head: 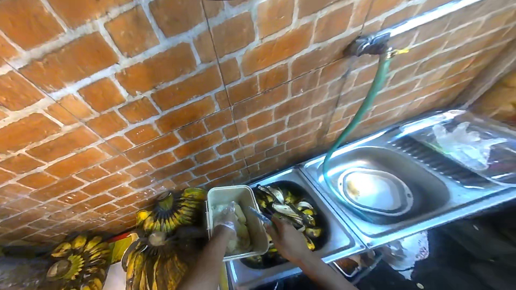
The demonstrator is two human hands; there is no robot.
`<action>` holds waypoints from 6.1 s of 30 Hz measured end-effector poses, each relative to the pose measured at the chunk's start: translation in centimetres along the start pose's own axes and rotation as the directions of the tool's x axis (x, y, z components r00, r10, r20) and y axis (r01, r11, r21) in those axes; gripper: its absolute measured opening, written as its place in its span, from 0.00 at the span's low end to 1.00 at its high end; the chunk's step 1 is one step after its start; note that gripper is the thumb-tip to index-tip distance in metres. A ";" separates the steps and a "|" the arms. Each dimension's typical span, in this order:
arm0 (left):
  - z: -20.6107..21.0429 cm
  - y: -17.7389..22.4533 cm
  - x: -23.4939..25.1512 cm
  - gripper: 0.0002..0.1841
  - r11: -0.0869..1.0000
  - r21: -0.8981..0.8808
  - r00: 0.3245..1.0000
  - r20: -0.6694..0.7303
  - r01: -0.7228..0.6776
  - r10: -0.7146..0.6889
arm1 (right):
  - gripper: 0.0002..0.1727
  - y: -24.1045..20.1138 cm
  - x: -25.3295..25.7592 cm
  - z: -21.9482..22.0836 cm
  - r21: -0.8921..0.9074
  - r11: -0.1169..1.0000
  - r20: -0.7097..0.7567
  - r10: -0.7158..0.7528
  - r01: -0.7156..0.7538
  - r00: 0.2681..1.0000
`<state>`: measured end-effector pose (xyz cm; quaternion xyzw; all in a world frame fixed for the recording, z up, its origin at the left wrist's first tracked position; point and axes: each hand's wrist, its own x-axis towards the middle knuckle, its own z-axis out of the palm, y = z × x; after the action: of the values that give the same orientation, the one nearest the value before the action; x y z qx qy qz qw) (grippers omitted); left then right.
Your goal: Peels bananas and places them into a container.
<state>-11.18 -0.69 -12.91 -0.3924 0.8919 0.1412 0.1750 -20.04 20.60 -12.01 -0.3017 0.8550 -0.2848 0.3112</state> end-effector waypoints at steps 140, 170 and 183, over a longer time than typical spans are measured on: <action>3.5 -35.4 -16.3 0.28 0.893 -0.353 0.949 0.243 0.280 -0.202 | 0.27 -20.3 -7.9 29.5 -0.317 0.888 0.502 -0.141 0.333 0.853; 3.4 -35.9 -14.8 0.30 0.978 -0.035 0.921 0.345 0.208 -0.183 | 0.30 -21.3 -5.1 36.3 0.079 0.984 0.332 -0.174 0.157 0.927; 4.6 -37.8 -17.3 0.33 0.941 -0.179 0.927 0.301 0.286 -0.225 | 0.38 -23.9 -2.6 36.8 0.020 1.000 0.481 0.000 -0.011 0.877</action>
<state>29.01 -12.33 -14.06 -0.4991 0.7786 0.2677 0.2702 15.56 -4.33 -18.64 -0.3570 0.7487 -0.2096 0.5178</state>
